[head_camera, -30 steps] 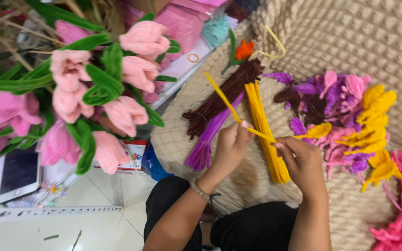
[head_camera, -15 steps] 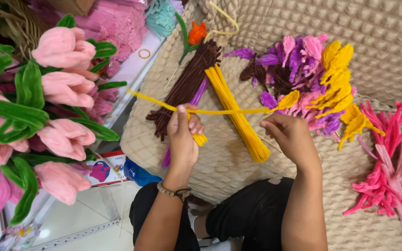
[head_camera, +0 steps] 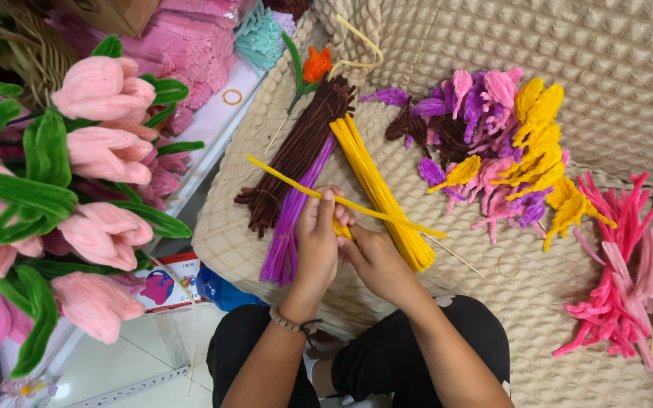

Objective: The person twists and weaves long yellow pipe cleaners by hand to form individual flower petals, gathering them together.

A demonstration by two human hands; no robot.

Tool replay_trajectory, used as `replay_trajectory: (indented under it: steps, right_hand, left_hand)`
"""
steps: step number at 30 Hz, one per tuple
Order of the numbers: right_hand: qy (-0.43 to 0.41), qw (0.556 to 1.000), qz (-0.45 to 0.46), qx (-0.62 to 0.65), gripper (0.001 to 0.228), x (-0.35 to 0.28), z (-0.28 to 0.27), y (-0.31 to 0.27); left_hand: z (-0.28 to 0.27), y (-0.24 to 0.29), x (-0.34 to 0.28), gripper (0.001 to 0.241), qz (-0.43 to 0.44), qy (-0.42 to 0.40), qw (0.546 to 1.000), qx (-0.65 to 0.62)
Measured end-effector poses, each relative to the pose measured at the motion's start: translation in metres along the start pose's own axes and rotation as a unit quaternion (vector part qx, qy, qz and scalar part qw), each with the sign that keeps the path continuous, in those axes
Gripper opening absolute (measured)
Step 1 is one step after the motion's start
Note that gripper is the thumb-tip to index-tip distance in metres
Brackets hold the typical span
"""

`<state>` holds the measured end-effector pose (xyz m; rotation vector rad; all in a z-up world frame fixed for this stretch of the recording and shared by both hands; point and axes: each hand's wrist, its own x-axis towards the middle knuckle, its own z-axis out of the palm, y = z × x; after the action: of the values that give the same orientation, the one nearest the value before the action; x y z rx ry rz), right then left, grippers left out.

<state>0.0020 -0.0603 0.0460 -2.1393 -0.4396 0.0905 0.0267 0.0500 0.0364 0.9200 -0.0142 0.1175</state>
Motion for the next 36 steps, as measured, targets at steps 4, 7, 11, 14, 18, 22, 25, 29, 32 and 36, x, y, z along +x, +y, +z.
replay_trajectory:
  steps: [4, 7, 11, 14, 18, 22, 25, 29, 32, 36]
  right_hand:
    - [-0.006, 1.000, 0.011, 0.010, 0.028, 0.001, 0.003, 0.002]
    - [-0.011, 1.000, 0.010, 0.025, 0.030, 0.000, 0.001, -0.002]
    - [0.000, 1.000, 0.002, 0.023, 0.029, -0.001, -0.006, -0.009]
    - [0.010, 0.999, 0.006, 0.040, 0.030, -0.003, -0.011, -0.009]
    - [0.008, 1.000, 0.006, 0.022, 0.028, -0.003, -0.011, -0.008]
    - [-0.024, 1.000, 0.016, 0.012, 0.023, -0.001, -0.014, -0.017]
    - [0.019, 1.000, -0.011, -0.012, 0.021, -0.004, -0.023, -0.026]
    - [0.043, 0.999, -0.011, -0.018, 0.025, -0.001, -0.052, -0.010]
    - [0.059, 0.995, 0.040, -0.068, 0.023, -0.004, -0.093, 0.060]
    - [-0.005, 0.938, 0.282, -0.204, 0.024, -0.006, -0.120, 0.193]
  left_hand:
    - [0.001, 0.009, -0.002, 0.026, 0.005, 0.006, 1.000, -0.018]
    - [0.003, 0.017, -0.005, 0.029, 0.008, 0.005, 1.000, -0.013]
    - [0.003, 0.027, -0.004, 0.036, 0.012, -0.056, 0.997, 0.055]
    - [-0.009, 0.030, 0.002, 0.042, 0.003, -0.085, 0.990, 0.116]
    - [-0.018, 0.029, 0.008, 0.046, -0.034, -0.075, 0.989, 0.121]
    - [-0.022, 0.018, 0.011, 0.040, -0.028, -0.065, 0.991, 0.109]
    - [-0.027, 0.017, 0.016, 0.034, 0.034, -0.025, 0.987, 0.154]
    - [-0.029, 0.031, 0.018, 0.031, 0.102, 0.007, 0.970, 0.223]
    - [-0.032, 0.040, 0.017, 0.031, 0.104, 0.012, 0.970, 0.221]
    - [-0.036, 0.038, 0.023, 0.028, 0.071, 0.002, 0.991, 0.115]
